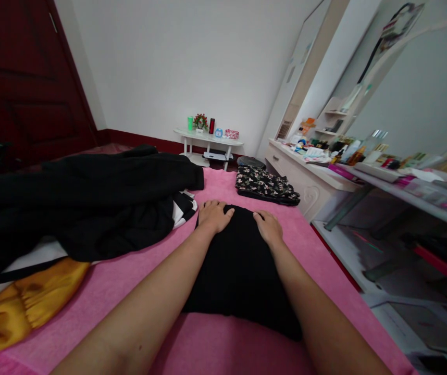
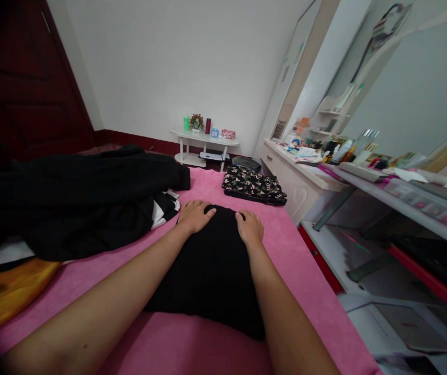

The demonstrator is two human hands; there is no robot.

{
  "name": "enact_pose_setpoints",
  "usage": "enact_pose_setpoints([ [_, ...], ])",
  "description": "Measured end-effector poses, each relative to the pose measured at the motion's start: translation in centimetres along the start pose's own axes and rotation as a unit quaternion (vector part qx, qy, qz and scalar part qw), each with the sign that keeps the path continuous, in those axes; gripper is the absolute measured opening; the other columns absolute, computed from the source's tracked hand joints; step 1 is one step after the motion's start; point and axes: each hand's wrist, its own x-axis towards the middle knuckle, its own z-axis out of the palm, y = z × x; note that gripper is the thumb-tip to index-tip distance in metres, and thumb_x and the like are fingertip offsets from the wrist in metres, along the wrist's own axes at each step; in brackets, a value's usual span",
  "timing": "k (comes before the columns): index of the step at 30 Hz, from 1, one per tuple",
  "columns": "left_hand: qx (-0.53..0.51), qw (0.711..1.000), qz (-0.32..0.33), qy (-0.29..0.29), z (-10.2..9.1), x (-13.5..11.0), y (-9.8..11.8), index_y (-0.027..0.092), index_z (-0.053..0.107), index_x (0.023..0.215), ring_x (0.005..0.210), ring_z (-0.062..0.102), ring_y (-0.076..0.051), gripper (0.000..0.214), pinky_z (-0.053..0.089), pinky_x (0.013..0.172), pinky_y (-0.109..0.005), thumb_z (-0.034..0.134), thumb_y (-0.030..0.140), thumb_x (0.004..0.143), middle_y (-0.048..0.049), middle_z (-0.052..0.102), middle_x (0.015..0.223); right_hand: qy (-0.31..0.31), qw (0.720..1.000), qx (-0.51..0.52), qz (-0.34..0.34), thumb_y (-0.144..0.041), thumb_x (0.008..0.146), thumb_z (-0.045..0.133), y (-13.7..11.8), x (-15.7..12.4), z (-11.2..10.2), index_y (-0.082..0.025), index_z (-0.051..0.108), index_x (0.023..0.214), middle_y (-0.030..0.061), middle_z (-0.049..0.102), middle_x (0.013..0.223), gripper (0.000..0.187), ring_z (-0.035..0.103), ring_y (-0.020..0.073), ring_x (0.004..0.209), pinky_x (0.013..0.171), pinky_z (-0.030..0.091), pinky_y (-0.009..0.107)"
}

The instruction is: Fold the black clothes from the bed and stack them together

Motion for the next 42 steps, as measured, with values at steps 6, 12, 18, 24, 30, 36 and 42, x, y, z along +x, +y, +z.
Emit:
enact_pose_setpoints([
  [6,-0.001,1.0,0.002,0.01,0.12,0.01,-0.09,0.027,0.058,0.122,0.115,0.047,-0.031,0.056,0.032,0.097,-0.047,0.03,0.062,0.089,-0.0084,0.058,0.126,0.009,1.0,0.011,-0.006,-0.043,0.089,0.039,0.28,0.08,0.23,-0.027,0.066,0.111,0.0004,0.062,0.123,0.038,0.05,0.0246,0.117,0.098,0.038,0.038],
  [12,0.0,1.0,-0.004,-0.001,-0.07,-0.05,0.02,0.027,0.058,0.122,0.116,0.046,-0.031,0.055,0.032,0.097,-0.046,0.03,0.061,0.089,-0.0083,0.058,0.126,0.014,1.0,0.018,-0.007,-0.043,0.089,0.04,0.42,0.05,0.28,-0.026,0.067,0.11,0.001,0.063,0.122,0.038,0.05,0.0232,0.117,0.099,0.037,0.036],
  [18,-0.002,1.0,-0.008,-0.01,-0.31,-0.12,0.16,0.028,0.057,0.124,0.118,0.045,-0.031,0.056,0.03,0.099,-0.045,0.029,0.062,0.089,-0.0079,0.056,0.129,0.018,1.0,0.025,-0.008,-0.043,0.089,0.04,0.45,0.01,0.22,-0.026,0.067,0.11,0.001,0.063,0.121,0.037,0.051,0.0224,0.116,0.099,0.037,0.035],
  [24,0.003,1.0,-0.006,-0.01,-0.35,-0.15,0.14,0.028,0.057,0.124,0.117,0.046,-0.03,0.056,0.031,0.099,-0.044,0.029,0.062,0.089,-0.0069,0.057,0.128,0.018,0.999,0.029,-0.008,-0.042,0.089,0.041,0.48,0.0,0.28,-0.026,0.067,0.11,0.0013,0.063,0.121,0.037,0.051,0.0216,0.116,0.099,0.037,0.034],
  [30,-0.001,1.0,-0.001,-0.004,-0.27,-0.17,0.08,0.028,0.057,0.123,0.117,0.046,-0.031,0.056,0.031,0.099,-0.045,0.03,0.062,0.089,-0.0074,0.057,0.128,0.017,0.999,0.032,-0.005,-0.043,0.089,0.042,0.56,0.06,0.29,-0.027,0.067,0.109,0.0009,0.063,0.12,0.036,0.051,0.0224,0.115,0.097,0.038,0.035],
  [36,-0.002,1.0,-0.005,-0.006,-0.3,-0.18,0.09,0.028,0.057,0.124,0.118,0.046,-0.03,0.055,0.031,0.1,-0.044,0.031,0.062,0.089,-0.0061,0.057,0.129,0.021,0.999,0.037,-0.005,-0.042,0.088,0.042,0.62,0.05,0.35,-0.027,0.068,0.109,0.0009,0.064,0.119,0.036,0.051,0.0222,0.115,0.098,0.038,0.035],
  [42,-0.003,1.0,-0.003,-0.011,-0.19,-0.07,0.07,0.027,0.057,0.125,0.12,0.045,-0.029,0.055,0.03,0.101,-0.043,0.031,0.061,0.089,-0.0063,0.056,0.131,0.023,0.999,0.044,-0.008,-0.041,0.088,0.043,0.75,0.08,0.48,-0.027,0.068,0.108,0.0007,0.064,0.119,0.035,0.052,0.0202,0.114,0.097,0.038,0.033],
])
